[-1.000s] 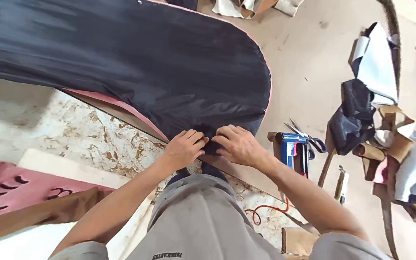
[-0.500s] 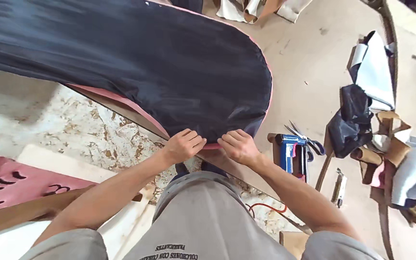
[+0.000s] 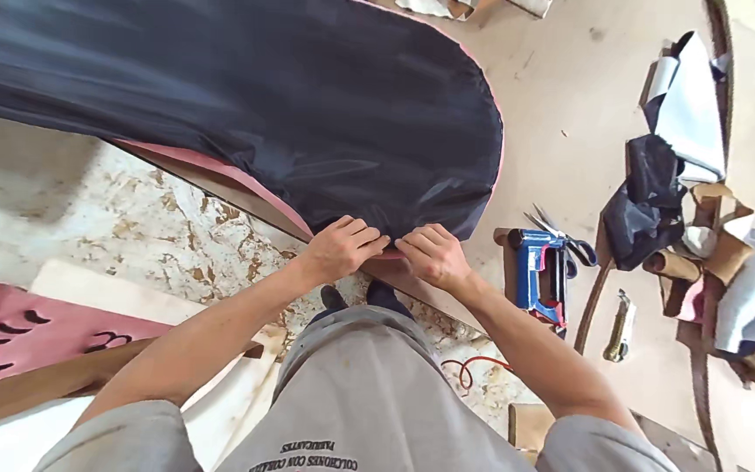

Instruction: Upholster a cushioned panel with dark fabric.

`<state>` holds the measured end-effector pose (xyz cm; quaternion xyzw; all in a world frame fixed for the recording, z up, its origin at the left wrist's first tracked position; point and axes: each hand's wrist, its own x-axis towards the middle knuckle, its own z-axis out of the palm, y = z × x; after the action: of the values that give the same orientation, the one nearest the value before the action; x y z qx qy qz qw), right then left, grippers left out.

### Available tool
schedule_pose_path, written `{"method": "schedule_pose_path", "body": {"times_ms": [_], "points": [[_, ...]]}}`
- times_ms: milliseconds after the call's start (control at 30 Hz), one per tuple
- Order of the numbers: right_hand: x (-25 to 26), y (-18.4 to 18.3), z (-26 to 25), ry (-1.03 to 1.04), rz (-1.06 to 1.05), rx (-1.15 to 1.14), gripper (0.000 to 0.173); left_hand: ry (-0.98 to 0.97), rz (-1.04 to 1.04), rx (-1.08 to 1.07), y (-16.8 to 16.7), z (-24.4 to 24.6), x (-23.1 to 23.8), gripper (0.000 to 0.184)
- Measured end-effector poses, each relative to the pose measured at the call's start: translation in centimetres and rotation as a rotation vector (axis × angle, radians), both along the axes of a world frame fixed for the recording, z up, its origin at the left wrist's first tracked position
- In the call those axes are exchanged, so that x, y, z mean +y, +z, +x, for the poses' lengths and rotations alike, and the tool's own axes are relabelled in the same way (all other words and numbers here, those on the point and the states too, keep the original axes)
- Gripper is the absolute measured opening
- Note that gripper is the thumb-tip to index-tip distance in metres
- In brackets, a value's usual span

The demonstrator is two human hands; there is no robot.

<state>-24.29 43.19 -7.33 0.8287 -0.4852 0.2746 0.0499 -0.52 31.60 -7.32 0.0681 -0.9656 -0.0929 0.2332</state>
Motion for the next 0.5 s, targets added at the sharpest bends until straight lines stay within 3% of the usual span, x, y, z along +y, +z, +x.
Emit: {"method": "schedule_pose_path", "body": {"times_ms": [267,500], "points": [[0.4,0.0,0.0,0.025,0.015,0.021,0.020,-0.100,-0.120,0.117,-1.2,-0.3,-0.3,0.019],[0.3,0.4,-0.4,0.111,0.019,0.074,0.022,-0.200,-0.079,0.120,-1.6,-0.7,-1.3,0.017]]}}
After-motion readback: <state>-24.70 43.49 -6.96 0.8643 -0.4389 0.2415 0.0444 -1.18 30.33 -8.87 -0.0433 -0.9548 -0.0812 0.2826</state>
